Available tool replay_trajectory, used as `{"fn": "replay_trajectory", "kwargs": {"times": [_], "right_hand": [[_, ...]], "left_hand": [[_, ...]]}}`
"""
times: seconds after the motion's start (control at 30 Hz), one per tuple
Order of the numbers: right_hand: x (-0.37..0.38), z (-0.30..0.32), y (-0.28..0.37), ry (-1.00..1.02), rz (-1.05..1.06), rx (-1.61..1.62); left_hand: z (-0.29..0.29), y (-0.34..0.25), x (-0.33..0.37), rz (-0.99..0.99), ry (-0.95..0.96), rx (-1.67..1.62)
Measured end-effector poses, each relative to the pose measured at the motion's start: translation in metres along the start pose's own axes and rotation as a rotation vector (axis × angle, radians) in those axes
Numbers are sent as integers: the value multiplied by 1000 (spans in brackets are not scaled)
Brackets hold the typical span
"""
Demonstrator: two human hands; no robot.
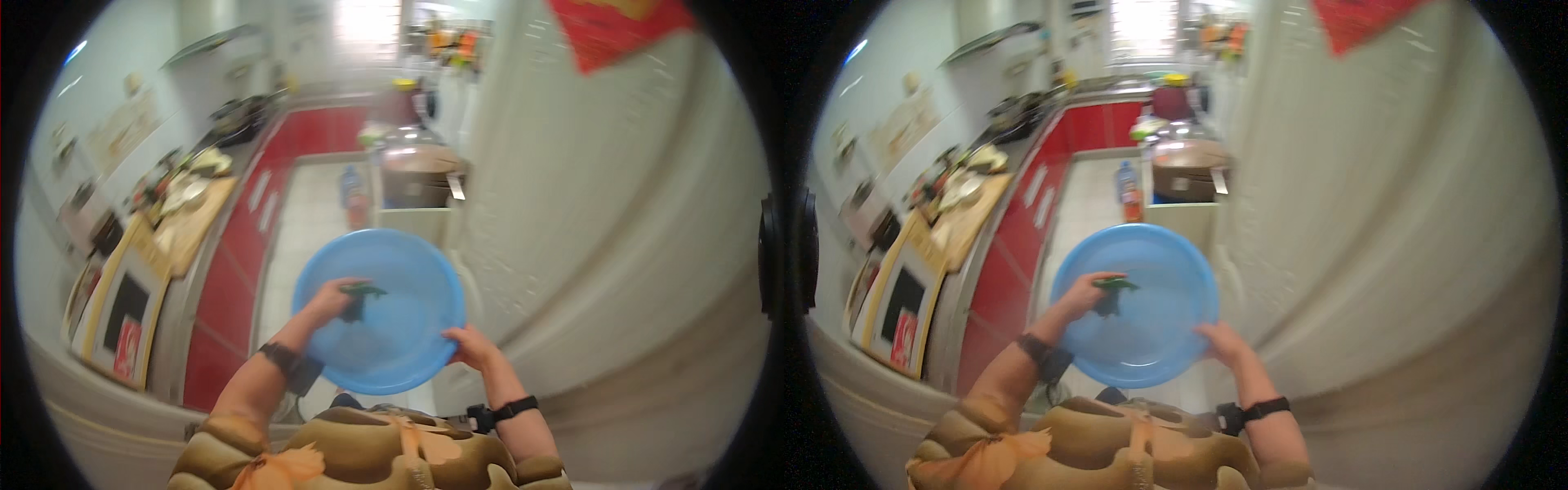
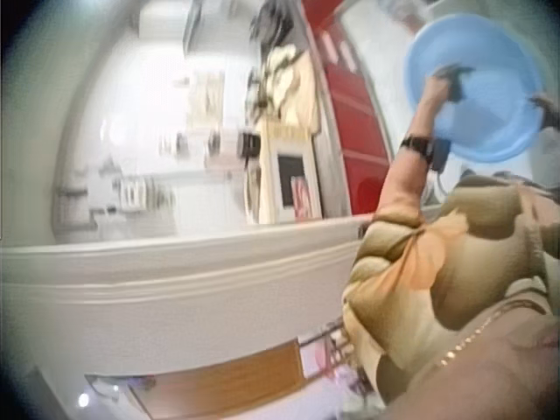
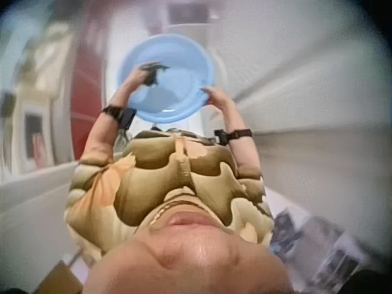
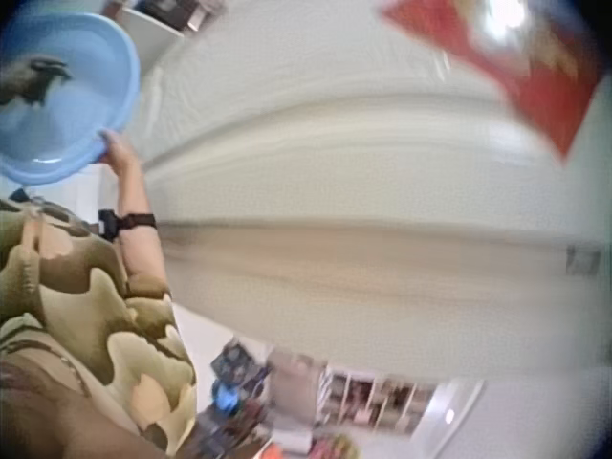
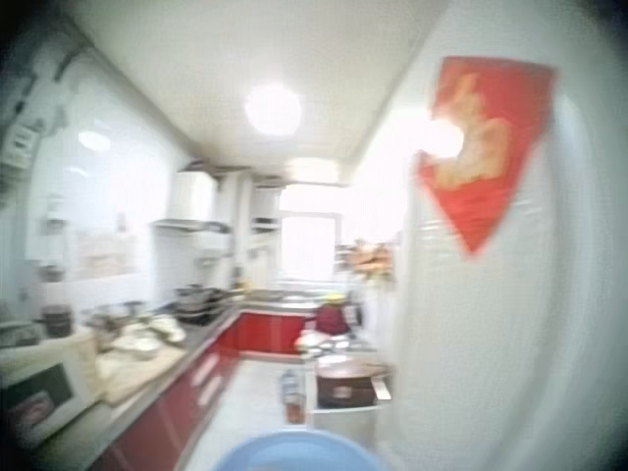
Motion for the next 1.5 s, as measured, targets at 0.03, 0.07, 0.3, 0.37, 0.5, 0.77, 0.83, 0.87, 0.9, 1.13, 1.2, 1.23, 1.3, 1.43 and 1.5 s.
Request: {"fn": "replay_trajectory", "kwargs": {"times": [0.03,0.07,0.3,0.37,0.5,0.77,0.83,0.87,0.9,1.13,1.2,1.23,1.3,1.43,1.5], "right_hand": [[17,-17,4,51,-31,-48],[27,-22,14,28,-46,-45],[147,-79,68,74,-158,-113],[183,-91,90,49,-160,-120],[243,-132,136,7,-223,-180],[400,-158,208,83,-266,-63],[441,-167,232,125,-259,-24],[462,-172,243,151,-262,-31],[486,-169,252,142,-275,-47],[627,-208,360,260,-309,-122],[656,-210,395,265,-306,-143],[671,-216,412,260,-291,-147],[709,-227,440,249,-272,-147],[776,-248,499,279,-270,-176],[806,-249,525,196,-271,-179]], "left_hand": [[16,1,-3,42,-11,4],[38,10,-9,49,-72,-10],[165,79,32,141,-144,-1],[197,90,51,163,-111,-30],[264,101,87,137,-171,-61],[382,108,184,130,-419,42],[407,132,210,120,-386,191],[421,141,223,102,-335,339],[422,127,242,294,-242,486],[526,118,352,54,-302,221],[547,120,384,159,-300,541],[568,124,402,103,-408,439],[607,130,431,-29,-498,348],[675,157,505,-11,-478,486],[712,170,549,-66,-531,429]]}}
Point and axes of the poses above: each hand's wrist, its own x-axis towards the middle knuckle, its own z-axis out of the back of the hand, y = z × x, the point moved 7 cm from there along x, towards the middle knuckle, and after that the axes turned 13 degrees about -z, right-handed, at the moved point
